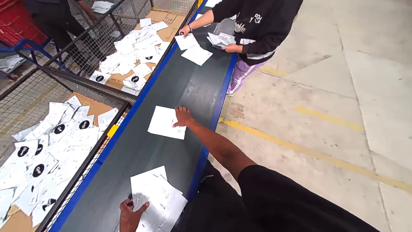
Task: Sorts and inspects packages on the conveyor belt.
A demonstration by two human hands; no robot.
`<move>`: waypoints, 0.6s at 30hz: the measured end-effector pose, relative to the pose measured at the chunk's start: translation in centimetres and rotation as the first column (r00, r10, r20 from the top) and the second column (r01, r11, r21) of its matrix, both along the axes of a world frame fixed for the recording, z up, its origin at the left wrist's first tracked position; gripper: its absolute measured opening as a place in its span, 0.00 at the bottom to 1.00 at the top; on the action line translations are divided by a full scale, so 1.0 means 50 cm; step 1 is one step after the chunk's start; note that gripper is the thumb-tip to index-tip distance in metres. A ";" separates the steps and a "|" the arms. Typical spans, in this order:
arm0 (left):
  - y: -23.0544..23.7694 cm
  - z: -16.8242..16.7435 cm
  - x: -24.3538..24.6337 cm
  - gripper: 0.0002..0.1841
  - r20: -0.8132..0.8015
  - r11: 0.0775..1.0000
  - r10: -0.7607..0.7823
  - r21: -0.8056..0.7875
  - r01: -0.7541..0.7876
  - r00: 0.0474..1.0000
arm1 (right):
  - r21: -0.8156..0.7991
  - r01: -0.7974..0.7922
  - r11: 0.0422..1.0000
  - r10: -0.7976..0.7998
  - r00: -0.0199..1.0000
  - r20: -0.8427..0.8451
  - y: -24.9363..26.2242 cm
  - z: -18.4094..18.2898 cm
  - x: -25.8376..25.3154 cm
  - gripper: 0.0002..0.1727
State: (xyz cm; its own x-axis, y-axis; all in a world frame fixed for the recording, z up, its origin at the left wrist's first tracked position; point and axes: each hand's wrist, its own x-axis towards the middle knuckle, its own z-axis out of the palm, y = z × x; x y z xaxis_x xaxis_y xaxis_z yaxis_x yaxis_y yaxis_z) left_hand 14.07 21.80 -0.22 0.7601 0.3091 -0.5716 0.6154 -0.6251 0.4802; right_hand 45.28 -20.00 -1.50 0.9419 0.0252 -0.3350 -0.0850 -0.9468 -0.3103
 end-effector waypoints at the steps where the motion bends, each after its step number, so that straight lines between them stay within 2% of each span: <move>1: 0.009 0.004 -0.015 0.58 -0.040 1.000 0.016 -0.022 -0.016 0.999 | -0.025 -0.025 0.999 0.024 1.000 -0.012 0.024 0.003 -0.023 0.78; 4: 0.020 0.010 -0.067 0.34 -0.123 0.989 -0.033 -0.146 0.015 0.992 | 0.009 -0.069 0.998 0.069 0.996 -0.063 0.086 0.000 -0.112 0.74; 5: 0.017 0.018 -0.086 0.30 -0.104 0.971 -0.019 -0.239 -0.007 0.994 | 0.081 -0.080 0.994 0.087 0.993 -0.080 0.103 -0.001 -0.144 0.69; 7: 0.008 0.034 -0.121 0.25 -0.006 0.867 0.103 -0.489 -0.092 0.995 | 0.288 -0.125 0.949 0.152 0.986 -0.072 0.137 -0.012 -0.215 0.55; 9: -0.003 0.042 -0.138 0.20 0.074 0.727 0.231 -0.676 -0.121 0.970 | 0.524 -0.124 0.843 0.182 0.981 -0.061 0.180 -0.009 -0.300 0.38; 11: -0.034 0.032 -0.140 0.16 0.087 0.591 0.386 -0.787 -0.174 0.918 | 0.752 -0.046 0.657 0.219 0.967 -0.133 0.219 0.003 -0.387 0.26; 12: -0.055 0.026 -0.136 0.14 0.077 0.550 0.458 -0.807 -0.214 0.886 | 0.845 0.047 0.533 0.260 0.941 -0.216 0.234 0.014 -0.428 0.23; 14: -0.091 0.011 -0.113 0.18 0.091 0.529 0.561 -0.804 -0.272 0.823 | 0.915 0.277 0.292 0.364 0.853 -0.374 0.243 0.030 -0.490 0.27; 15: -0.103 0.012 -0.102 0.19 0.104 0.523 0.591 -0.804 -0.282 0.800 | 0.897 0.370 0.241 0.378 0.815 -0.438 0.241 0.038 -0.511 0.26; 17: -0.121 0.022 -0.085 0.22 0.095 0.465 0.624 -0.843 -0.271 0.776 | 0.841 0.479 0.252 0.364 0.758 -0.541 0.225 0.054 -0.517 0.20; 18: -0.129 0.025 -0.082 0.23 0.076 0.420 0.645 -0.867 -0.269 0.761 | 0.843 0.461 0.279 0.369 0.759 -0.537 0.215 0.061 -0.505 0.18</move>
